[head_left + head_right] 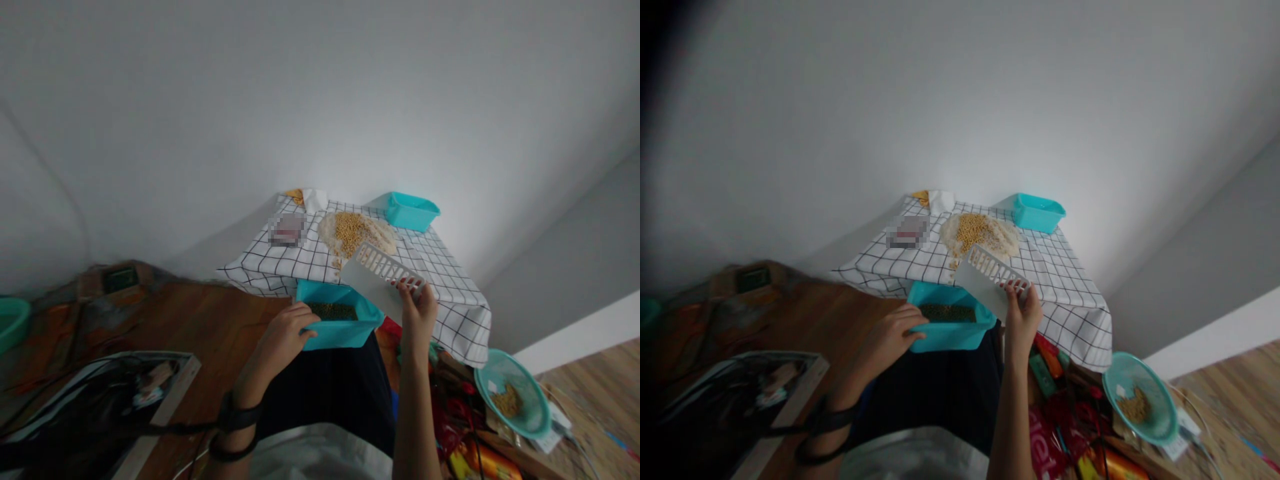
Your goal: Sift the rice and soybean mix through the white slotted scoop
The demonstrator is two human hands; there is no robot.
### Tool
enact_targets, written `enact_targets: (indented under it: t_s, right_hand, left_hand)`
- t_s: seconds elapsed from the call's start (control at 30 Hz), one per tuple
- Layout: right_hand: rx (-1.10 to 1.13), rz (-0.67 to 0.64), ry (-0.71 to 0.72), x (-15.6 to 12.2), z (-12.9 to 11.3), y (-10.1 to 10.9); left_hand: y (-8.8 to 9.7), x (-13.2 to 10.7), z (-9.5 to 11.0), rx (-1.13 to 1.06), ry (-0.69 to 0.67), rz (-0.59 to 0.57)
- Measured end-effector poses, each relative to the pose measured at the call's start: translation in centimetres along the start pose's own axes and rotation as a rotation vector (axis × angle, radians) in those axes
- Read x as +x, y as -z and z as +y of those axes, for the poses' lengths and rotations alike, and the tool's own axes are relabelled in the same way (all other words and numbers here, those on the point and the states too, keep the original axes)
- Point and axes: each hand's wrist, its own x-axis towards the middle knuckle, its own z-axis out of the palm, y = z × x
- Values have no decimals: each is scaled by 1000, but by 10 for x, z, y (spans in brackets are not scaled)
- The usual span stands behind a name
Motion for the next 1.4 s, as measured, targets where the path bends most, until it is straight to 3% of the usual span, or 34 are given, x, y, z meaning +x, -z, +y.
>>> enact_targets:
  t_s: [0.27, 0.63, 1.4]
  right_hand:
    - [-19, -22, 16, 1, 4, -4]
    - [-62, 52, 46, 5, -2, -1]
    - [-87, 10, 91, 5, 3, -11]
  left_hand:
    - [-2, 0, -2, -5, -8, 4]
    - [-2, -1, -3, -10, -17, 10]
    - [-3, -2, -4, -22, -18, 24]
